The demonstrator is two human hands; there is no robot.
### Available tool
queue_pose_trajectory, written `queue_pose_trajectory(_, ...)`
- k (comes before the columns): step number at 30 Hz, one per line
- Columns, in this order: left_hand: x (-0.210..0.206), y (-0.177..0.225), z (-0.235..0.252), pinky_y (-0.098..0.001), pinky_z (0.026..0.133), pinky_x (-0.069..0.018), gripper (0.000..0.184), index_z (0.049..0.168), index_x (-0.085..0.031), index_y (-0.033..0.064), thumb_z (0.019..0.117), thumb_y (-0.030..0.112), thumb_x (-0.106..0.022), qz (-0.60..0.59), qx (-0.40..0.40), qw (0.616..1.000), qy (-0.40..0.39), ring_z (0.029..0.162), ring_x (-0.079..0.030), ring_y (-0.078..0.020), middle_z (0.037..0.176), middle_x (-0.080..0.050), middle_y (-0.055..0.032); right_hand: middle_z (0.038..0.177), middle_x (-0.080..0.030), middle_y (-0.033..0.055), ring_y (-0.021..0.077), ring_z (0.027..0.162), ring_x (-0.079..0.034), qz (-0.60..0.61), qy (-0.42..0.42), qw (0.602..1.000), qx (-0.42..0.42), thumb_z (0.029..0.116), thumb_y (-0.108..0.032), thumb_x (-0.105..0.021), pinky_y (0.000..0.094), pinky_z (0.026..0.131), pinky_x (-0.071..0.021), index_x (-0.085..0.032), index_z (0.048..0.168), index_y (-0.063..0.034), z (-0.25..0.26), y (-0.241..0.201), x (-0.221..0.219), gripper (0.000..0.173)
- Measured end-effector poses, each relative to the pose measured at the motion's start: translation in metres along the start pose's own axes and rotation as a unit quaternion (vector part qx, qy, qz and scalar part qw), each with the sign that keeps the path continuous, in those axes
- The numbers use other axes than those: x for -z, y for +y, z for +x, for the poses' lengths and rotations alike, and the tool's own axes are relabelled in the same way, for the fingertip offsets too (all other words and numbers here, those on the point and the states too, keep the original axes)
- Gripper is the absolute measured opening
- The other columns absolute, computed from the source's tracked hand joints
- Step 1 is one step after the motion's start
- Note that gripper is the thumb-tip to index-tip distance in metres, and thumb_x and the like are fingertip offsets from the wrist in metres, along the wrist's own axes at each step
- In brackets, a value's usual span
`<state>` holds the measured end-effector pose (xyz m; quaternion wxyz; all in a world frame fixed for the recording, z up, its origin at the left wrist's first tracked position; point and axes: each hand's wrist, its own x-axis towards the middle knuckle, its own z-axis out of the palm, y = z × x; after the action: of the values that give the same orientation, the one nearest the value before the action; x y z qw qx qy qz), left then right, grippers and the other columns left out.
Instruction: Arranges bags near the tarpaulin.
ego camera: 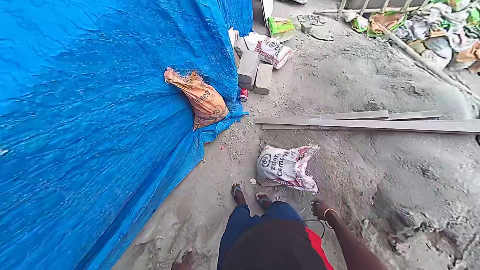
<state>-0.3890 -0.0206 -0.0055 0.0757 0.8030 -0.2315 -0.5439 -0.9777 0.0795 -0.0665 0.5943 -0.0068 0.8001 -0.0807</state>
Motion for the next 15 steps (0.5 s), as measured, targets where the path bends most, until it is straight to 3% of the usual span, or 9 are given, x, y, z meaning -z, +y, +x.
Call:
queue_pose_trajectory(3,0.014,0.094,0.062,-0.0483,0.091,-0.0534,0.041,0.143,-0.048,-0.0011,0.1091,0.022,-0.047,0.066,-0.086,0.993,-0.037,0.111,-0.066,-0.0329,0.131,-0.062,-0.0264,0.133,-0.063,0.0218,0.0348,0.113,-0.066,0.077,0.018,0.996,-0.046,0.1098,-0.021,-0.049,0.0524,0.093,-0.0527,-0.05,0.148,-0.0093,-0.02,0.031,-0.025,0.04)
queue_pose_trajectory(6,-0.02,0.18,0.104,-0.0527,0.095,-0.0509,0.041,0.142,-0.05,-0.0009,0.1086,0.024,-0.049,0.169,-0.134,0.97,-0.109,0.119,-0.062,-0.0359,0.135,-0.06,-0.026,0.133,-0.063,0.0242,0.0361,0.113,-0.065,0.225,0.061,0.972,-0.042,0.1094,-0.015,-0.048,0.0519,0.092,-0.0529,-0.052,0.146,-0.0073,-0.048,0.041,-0.042,0.037)
queue_pose_trajectory(9,-0.097,0.253,0.117,-0.0561,0.099,-0.0475,0.04,0.141,-0.052,0.0004,0.1085,0.024,-0.049,0.284,-0.174,0.923,-0.19,0.124,-0.06,-0.0372,0.135,-0.061,-0.0249,0.129,-0.062,0.0246,0.0348,0.108,-0.067,0.374,0.103,0.922,-0.019,0.1084,-0.008,-0.049,0.0499,0.09,-0.0552,-0.051,0.145,-0.0052,-0.059,0.055,-0.057,0.037)
queue_pose_trajectory(12,-0.199,0.301,0.101,-0.0542,0.1,-0.048,0.04,0.141,-0.054,0.0015,0.1076,0.024,-0.051,0.379,-0.224,0.854,-0.278,0.123,-0.06,-0.0352,0.135,-0.061,-0.0234,0.123,-0.064,0.0237,0.0304,0.099,-0.068,0.538,0.152,0.829,-0.011,0.1067,-0.004,-0.051,0.0452,0.084,-0.0566,-0.048,0.145,-0.0028,-0.049,0.066,-0.07,0.038)
queue_pose_trajectory(15,-0.301,0.333,0.063,-0.0494,0.105,-0.0467,0.04,0.14,-0.055,-0.0003,0.107,0.023,-0.052,0.459,-0.268,0.772,-0.348,0.123,-0.06,-0.0323,0.135,-0.061,-0.0233,0.128,-0.064,0.0239,0.0298,0.104,-0.068,0.635,0.16,0.755,-0.002,0.1067,-0.004,-0.052,0.0433,0.088,-0.0564,-0.046,0.147,-0.0026,-0.024,0.055,-0.077,0.041)
